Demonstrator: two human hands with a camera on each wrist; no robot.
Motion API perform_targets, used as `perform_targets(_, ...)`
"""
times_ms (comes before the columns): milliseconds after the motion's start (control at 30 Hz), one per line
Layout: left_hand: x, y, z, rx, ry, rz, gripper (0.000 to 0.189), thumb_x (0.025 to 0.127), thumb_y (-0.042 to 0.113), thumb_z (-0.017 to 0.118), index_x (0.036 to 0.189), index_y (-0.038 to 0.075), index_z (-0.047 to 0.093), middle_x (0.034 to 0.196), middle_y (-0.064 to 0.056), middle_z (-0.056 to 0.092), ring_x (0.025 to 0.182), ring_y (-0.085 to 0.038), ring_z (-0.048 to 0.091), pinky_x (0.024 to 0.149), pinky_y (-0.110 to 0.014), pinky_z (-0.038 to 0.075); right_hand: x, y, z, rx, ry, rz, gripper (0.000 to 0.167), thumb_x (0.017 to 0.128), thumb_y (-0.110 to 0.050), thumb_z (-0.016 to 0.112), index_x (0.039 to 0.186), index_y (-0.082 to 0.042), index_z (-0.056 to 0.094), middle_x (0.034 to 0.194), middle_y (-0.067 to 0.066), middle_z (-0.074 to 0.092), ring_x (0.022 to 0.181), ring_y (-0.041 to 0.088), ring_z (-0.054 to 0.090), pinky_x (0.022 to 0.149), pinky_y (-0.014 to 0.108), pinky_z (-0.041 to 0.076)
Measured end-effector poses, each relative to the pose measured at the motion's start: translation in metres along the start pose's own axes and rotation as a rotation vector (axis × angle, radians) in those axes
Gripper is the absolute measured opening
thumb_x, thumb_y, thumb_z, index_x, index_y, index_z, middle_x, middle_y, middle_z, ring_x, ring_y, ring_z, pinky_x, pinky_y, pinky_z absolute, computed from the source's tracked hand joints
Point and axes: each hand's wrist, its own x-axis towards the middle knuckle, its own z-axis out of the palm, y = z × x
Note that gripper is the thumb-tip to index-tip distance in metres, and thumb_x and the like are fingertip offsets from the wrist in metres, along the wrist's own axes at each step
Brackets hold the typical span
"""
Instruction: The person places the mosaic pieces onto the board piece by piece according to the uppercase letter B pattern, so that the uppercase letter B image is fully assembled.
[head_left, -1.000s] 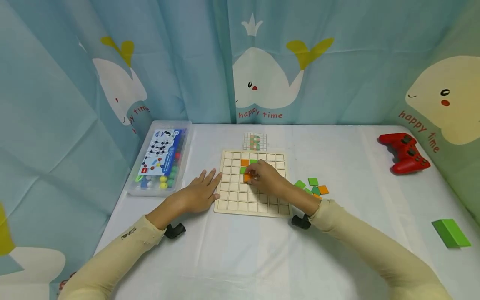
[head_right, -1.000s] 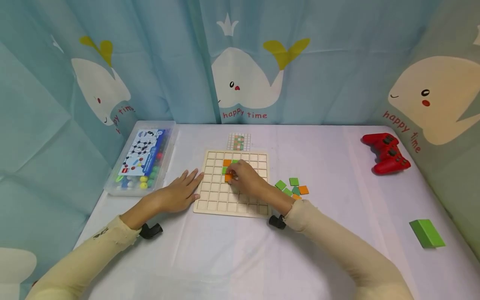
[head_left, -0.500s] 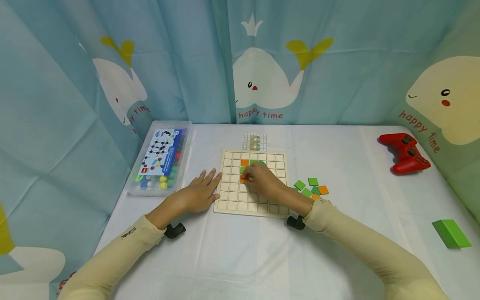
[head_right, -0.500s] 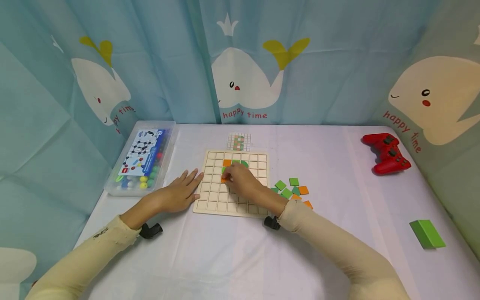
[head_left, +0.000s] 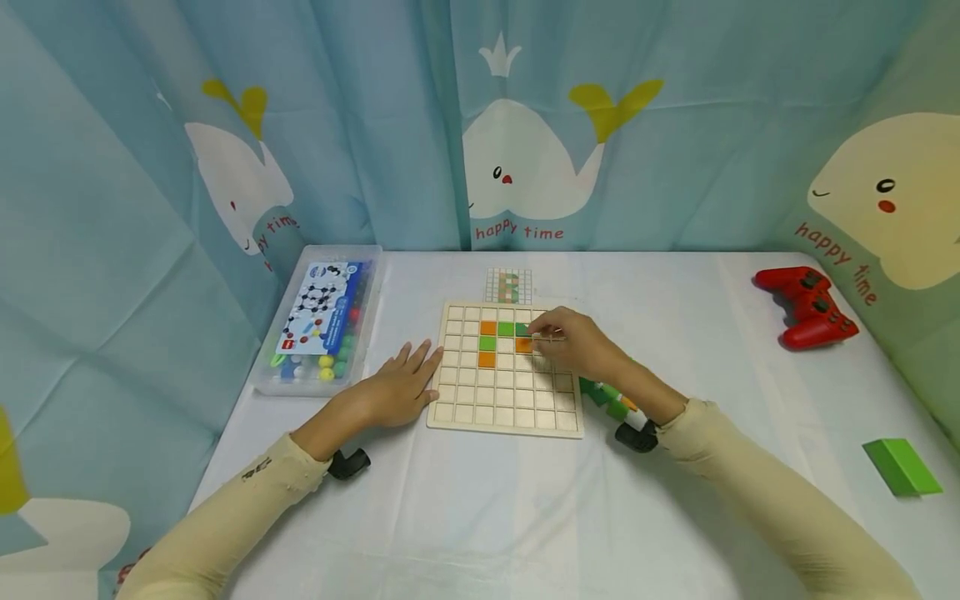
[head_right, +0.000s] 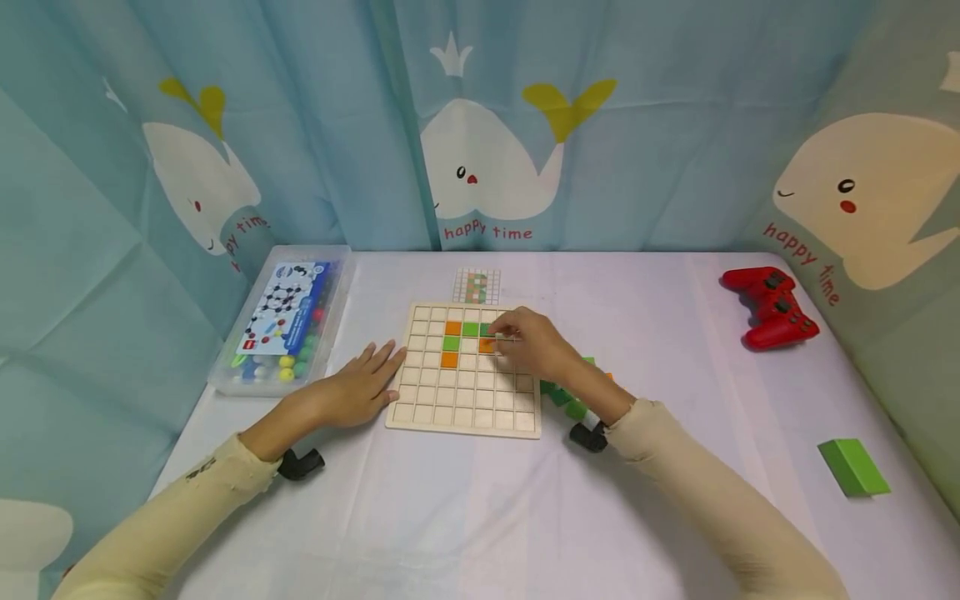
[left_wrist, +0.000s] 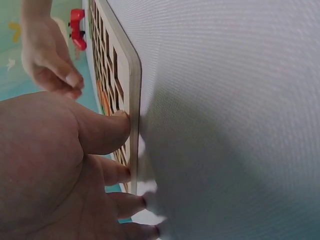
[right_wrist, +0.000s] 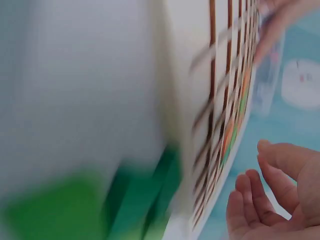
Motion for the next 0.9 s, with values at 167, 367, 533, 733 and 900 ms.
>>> perform_targets(167,0.001,-0.001,0.001,-0.004,-0.004,0.0,0.065,0.099,0.044,0.031,0.15,0.018,0.001,0.156,-0.01,-0.003,0.141,-0.038,-0.001,0.111,-0.054,0.015,-0.022,0.031,-0.036,0.029,0.012,0.102,0.03,0.092,-0.024,0.058,0.117,-0.008,0.06,0.12,0.011,0.054,0.11,0.027,0.053,0.094,0.044,0.045)
perform_targets(367,0.002,-0.002,0.001,0.006,-0.002,0.004,0.065,0.099,0.045,0.03,0.15,0.018,0.0,0.156,-0.01,-0.003,0.141,-0.039,0.0,0.111,-0.054,0.016,-0.048,0.063,-0.061,0.022,0.052,0.223,0.038,0.091,-0.034,0.057,0.12,-0.01,0.058,0.12,0.01,0.057,0.114,0.029,0.052,0.092,0.045,0.045)
perform_targets(533,0.002,-0.002,0.001,-0.001,-0.013,0.007,0.066,0.099,0.045,0.03,0.15,0.018,-0.001,0.156,-0.01,-0.004,0.141,-0.038,-0.001,0.111,-0.055,0.015,-0.065,0.077,-0.067,0.035,0.005,0.279,0.036,0.091,-0.032,0.059,0.12,-0.011,0.057,0.117,0.01,0.059,0.109,0.026,0.054,0.089,0.039,0.048)
perform_targets(733,0.003,-0.003,0.002,0.005,-0.021,0.006,0.066,0.099,0.045,0.029,0.15,0.019,-0.003,0.156,-0.01,-0.006,0.141,-0.038,-0.002,0.111,-0.055,0.015,-0.07,0.086,-0.064,0.043,-0.073,0.28,0.033,0.088,-0.027,0.064,0.116,-0.011,0.058,0.116,0.009,0.057,0.104,0.024,0.052,0.091,0.039,0.044)
perform_targets(900,0.003,-0.002,0.002,0.013,-0.017,0.015,0.066,0.099,0.045,0.029,0.15,0.018,-0.003,0.156,-0.01,-0.005,0.141,-0.039,-0.002,0.11,-0.055,0.016,-0.069,0.089,-0.063,0.03,-0.093,0.252,0.027,0.088,-0.024,0.063,0.111,-0.011,0.061,0.113,0.008,0.057,0.1,0.024,0.051,0.089,0.038,0.044)
